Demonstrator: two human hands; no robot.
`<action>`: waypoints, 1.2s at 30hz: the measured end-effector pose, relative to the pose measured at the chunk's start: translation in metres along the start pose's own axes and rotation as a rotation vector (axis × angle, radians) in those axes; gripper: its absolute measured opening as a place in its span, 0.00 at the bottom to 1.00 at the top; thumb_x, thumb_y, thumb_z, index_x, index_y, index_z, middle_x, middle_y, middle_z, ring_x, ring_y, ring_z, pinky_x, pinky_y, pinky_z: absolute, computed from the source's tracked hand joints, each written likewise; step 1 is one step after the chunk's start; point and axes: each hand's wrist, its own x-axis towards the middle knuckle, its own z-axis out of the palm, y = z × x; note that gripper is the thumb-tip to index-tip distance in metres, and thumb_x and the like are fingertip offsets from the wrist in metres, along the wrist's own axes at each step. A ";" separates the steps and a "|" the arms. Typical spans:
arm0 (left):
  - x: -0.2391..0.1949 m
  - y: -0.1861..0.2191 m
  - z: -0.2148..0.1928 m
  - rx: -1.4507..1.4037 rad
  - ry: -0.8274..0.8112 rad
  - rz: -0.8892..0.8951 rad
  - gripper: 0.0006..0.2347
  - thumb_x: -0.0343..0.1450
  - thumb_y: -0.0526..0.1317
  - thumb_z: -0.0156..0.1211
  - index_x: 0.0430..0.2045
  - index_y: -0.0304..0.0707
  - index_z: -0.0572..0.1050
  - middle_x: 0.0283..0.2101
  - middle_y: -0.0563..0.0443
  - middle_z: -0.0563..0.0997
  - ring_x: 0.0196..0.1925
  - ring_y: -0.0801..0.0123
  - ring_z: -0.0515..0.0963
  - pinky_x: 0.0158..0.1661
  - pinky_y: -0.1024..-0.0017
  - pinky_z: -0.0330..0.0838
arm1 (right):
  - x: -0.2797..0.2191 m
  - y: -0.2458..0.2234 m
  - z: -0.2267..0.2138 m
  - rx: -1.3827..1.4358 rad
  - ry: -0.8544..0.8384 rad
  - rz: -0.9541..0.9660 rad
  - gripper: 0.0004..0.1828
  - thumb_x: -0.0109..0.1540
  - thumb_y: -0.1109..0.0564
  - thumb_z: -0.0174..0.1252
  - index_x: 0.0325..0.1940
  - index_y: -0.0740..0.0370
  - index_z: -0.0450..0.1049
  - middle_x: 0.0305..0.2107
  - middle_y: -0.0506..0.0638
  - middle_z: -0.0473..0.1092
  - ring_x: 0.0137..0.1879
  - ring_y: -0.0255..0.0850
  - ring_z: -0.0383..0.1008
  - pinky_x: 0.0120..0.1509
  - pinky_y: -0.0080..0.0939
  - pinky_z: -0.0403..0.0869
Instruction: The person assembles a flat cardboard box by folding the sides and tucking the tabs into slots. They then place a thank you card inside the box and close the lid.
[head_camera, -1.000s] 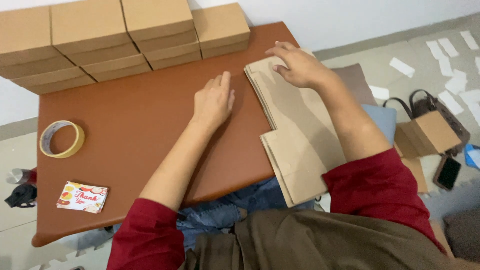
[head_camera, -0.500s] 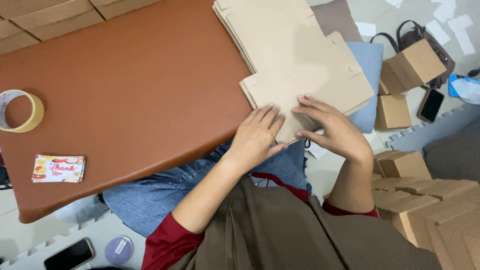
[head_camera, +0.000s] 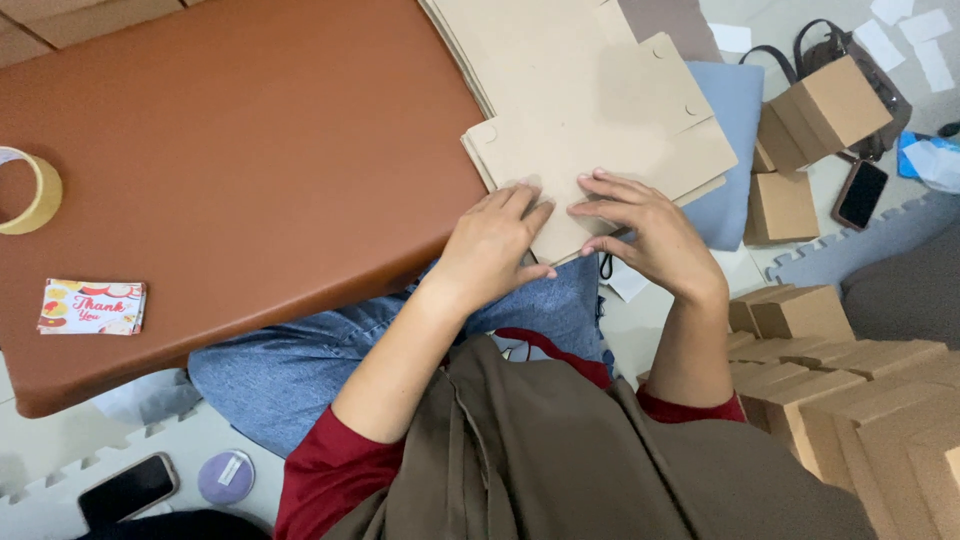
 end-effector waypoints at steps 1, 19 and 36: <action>0.000 -0.002 0.000 -0.003 -0.004 -0.001 0.33 0.60 0.52 0.74 0.57 0.37 0.72 0.58 0.39 0.72 0.65 0.48 0.71 0.64 0.55 0.64 | 0.000 0.001 0.000 0.002 -0.003 0.003 0.26 0.53 0.48 0.70 0.54 0.55 0.79 0.60 0.60 0.70 0.71 0.60 0.63 0.67 0.64 0.65; 0.007 -0.010 0.031 -0.010 0.358 0.123 0.11 0.78 0.49 0.44 0.39 0.49 0.75 0.39 0.53 0.82 0.44 0.65 0.85 0.62 0.60 0.65 | -0.006 0.013 0.014 0.085 0.140 -0.032 0.14 0.68 0.51 0.55 0.53 0.56 0.80 0.53 0.60 0.75 0.68 0.58 0.68 0.67 0.60 0.68; 0.016 -0.005 -0.009 -0.302 0.586 0.148 0.05 0.76 0.41 0.55 0.31 0.47 0.77 0.29 0.56 0.80 0.33 0.60 0.84 0.37 0.65 0.79 | -0.018 0.061 -0.009 -0.161 0.450 0.015 0.22 0.62 0.79 0.54 0.54 0.64 0.82 0.47 0.61 0.79 0.60 0.62 0.75 0.68 0.62 0.69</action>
